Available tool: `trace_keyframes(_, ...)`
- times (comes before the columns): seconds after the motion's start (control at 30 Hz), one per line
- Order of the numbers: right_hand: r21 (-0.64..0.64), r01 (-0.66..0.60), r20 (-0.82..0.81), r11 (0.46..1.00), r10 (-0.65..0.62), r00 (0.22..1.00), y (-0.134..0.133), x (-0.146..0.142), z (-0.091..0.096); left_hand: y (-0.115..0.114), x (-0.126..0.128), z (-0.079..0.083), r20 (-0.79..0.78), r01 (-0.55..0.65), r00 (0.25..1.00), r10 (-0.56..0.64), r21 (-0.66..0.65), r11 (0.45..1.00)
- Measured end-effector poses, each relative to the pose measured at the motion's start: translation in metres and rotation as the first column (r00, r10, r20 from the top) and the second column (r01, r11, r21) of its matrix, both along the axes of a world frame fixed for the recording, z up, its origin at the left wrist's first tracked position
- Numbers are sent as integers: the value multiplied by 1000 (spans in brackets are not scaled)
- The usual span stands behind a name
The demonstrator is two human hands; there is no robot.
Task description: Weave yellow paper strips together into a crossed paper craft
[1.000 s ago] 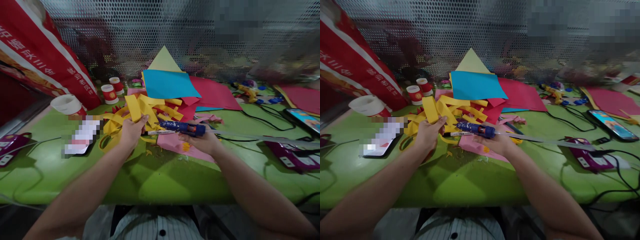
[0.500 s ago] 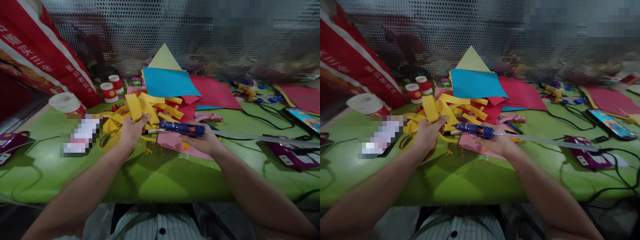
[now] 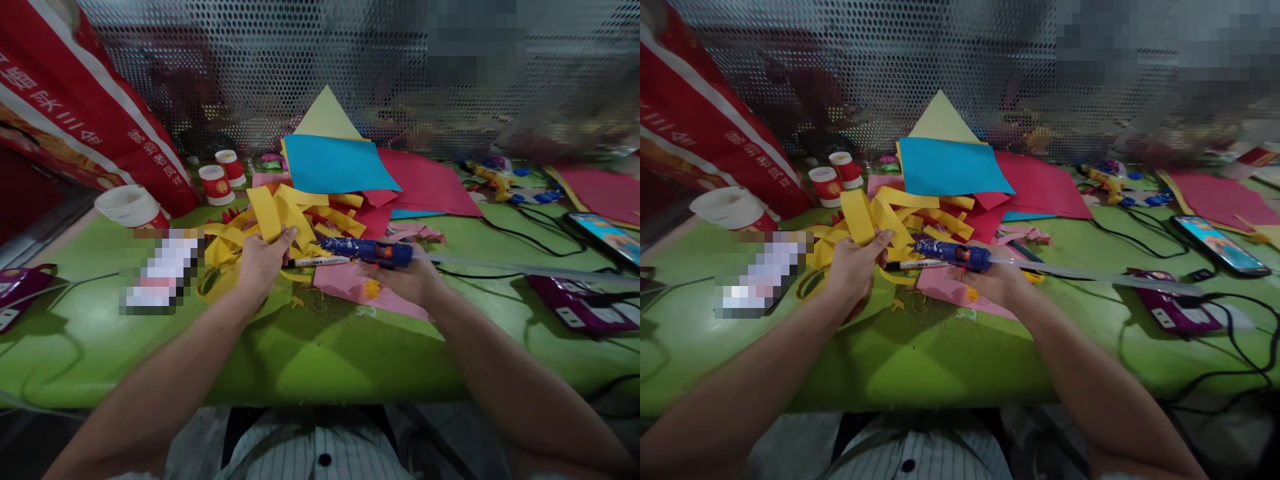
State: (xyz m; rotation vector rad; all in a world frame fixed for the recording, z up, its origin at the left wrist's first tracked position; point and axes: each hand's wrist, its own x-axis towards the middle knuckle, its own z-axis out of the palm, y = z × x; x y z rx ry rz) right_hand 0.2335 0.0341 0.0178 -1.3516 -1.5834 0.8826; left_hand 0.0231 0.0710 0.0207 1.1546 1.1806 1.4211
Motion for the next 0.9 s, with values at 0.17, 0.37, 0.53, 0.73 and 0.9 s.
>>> trace_keyframes(0.17,30,-29,47,999,28,998,-4,-4,7,-2,1,3,-13,-10,1000,9,-8,1000)
trace_keyframes(0.37,13,51,88,999,-52,995,-3,-2,10,-1,1,0,29,6,1000,-6,-7,1000)
trace_keyframes(0.53,20,22,78,1000,-23,997,-3,0,9,0,-1,-1,2,1,1000,-1,-12,1000)
trace_keyframes(0.73,35,33,25,999,-34,999,0,-3,7,-2,2,1,14,-13,1000,13,-19,1000)
trace_keyframes(0.9,16,33,29,999,-33,999,1,0,3,1,-1,-3,57,-5,998,4,14,1000)
